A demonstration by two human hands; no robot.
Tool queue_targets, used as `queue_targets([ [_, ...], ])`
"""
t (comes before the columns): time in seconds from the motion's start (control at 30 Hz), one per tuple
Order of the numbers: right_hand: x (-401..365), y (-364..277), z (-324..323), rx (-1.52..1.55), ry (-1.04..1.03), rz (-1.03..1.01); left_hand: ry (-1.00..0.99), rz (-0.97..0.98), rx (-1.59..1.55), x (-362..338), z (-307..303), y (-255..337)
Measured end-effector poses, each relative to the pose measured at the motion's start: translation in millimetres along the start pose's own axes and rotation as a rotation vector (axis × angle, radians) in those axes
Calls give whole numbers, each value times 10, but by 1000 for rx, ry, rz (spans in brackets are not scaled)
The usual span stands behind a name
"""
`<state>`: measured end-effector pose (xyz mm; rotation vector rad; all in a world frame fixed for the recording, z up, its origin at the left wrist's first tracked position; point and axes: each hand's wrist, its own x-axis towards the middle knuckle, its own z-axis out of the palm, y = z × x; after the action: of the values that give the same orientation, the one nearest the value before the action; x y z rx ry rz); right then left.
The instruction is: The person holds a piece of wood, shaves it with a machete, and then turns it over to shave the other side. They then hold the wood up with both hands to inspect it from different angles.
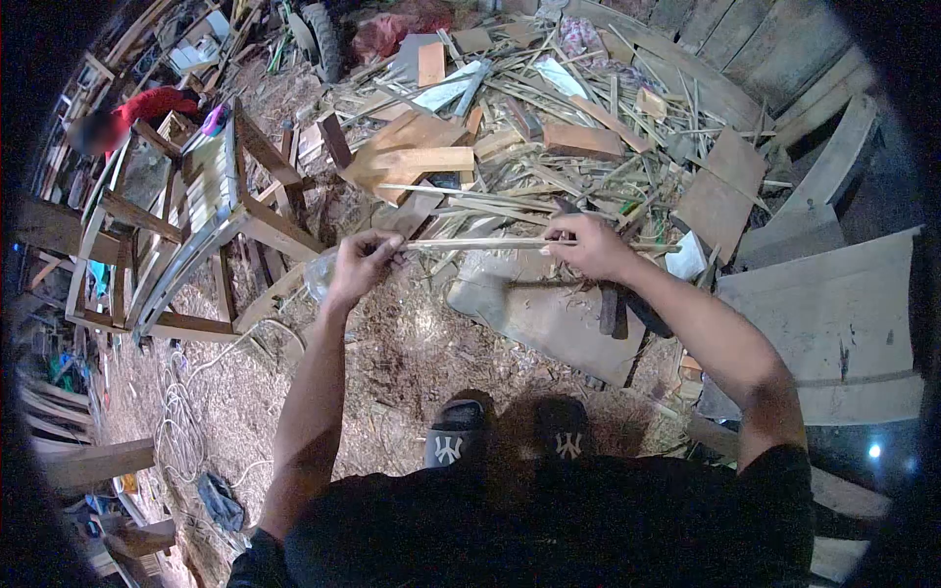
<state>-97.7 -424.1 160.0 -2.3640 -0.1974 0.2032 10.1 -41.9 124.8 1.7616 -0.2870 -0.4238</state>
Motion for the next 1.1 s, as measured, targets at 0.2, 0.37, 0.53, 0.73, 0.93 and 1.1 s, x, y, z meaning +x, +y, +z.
queue_targets([
  [0.2, 100, 379, 558, -40, 22, -126, -51, -131, -61, -46, 1, -556],
  [0.37, 173, 548, 855, -17, 41, -179, -73, -183, 168, -88, -20, -854],
  [0.53, 200, 469, 871, -105, -25, -100, -209, 353, 684, -99, 119, -761],
  [0.73, 275, 591, 987, -140, -40, -145, -418, 316, 792, 46, 477, -900],
  [0.93, 306, 575, 951, -159, -53, -199, -439, 321, 731, 82, 542, -1030],
  [1.1, 329, 533, 946, -80, -101, -162, -416, 283, 653, 81, 539, -1020],
])
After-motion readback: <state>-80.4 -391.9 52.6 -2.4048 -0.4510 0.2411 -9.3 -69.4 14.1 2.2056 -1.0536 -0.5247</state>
